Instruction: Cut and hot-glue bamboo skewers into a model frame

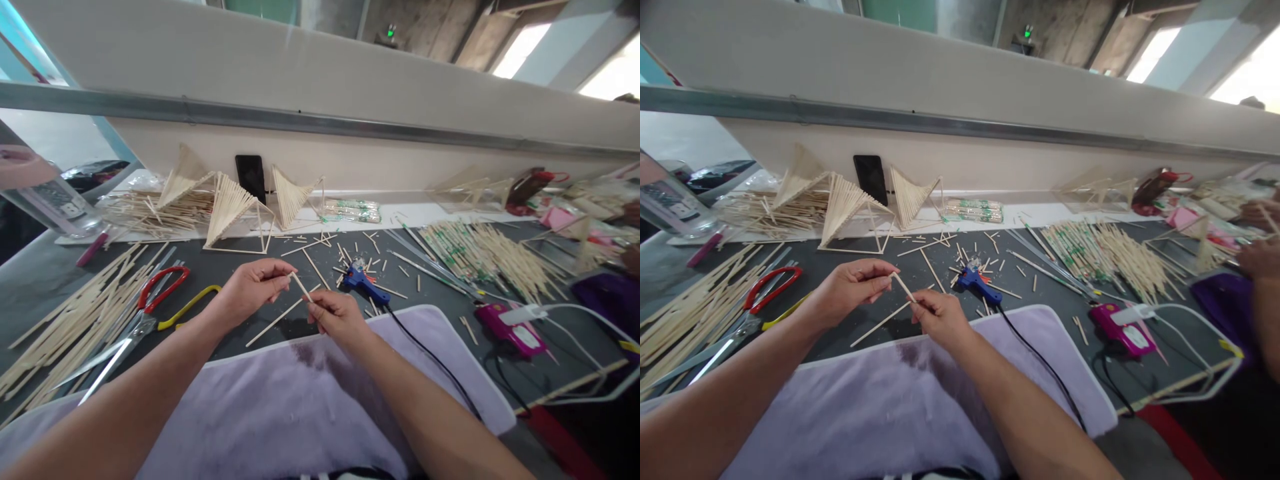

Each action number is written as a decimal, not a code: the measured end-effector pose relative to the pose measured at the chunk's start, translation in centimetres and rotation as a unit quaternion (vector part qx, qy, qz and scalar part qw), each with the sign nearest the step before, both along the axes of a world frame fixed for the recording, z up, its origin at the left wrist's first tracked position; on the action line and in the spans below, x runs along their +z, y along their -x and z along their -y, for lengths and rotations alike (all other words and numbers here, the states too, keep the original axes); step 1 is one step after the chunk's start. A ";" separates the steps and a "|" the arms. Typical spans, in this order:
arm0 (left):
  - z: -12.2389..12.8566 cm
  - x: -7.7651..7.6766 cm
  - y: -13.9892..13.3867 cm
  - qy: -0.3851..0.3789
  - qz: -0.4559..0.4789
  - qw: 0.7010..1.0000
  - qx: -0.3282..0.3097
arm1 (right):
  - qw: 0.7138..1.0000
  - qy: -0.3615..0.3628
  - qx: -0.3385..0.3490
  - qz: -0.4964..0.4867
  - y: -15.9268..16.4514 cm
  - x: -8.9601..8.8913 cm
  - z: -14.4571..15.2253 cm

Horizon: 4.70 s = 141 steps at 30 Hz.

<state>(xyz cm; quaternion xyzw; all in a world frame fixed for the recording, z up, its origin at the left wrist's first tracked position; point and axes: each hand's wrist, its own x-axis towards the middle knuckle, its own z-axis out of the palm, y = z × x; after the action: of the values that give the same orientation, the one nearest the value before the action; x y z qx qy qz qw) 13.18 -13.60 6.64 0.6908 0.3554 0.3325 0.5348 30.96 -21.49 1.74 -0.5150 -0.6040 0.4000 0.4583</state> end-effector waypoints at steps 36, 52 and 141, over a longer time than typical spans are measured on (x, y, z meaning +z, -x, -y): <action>3.0 0.8 -1.2 -0.076 -0.173 0.981 -0.046 | 0.980 0.092 0.012 -0.179 0.5 2.0 0.7; 3.4 0.8 -1.3 -0.088 -0.195 0.976 -0.045 | 0.971 0.101 0.027 -0.215 0.9 1.8 1.0; 3.1 -0.4 -1.6 -0.087 -0.260 0.959 -0.070 | 0.938 0.132 0.075 -0.311 0.3 -0.4 0.2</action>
<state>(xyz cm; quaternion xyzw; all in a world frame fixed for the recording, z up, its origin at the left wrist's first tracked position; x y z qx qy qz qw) 14.81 -16.66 6.26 0.8204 0.4026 0.1330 0.3835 30.64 -21.70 1.31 -0.3739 -0.4095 0.6499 0.5197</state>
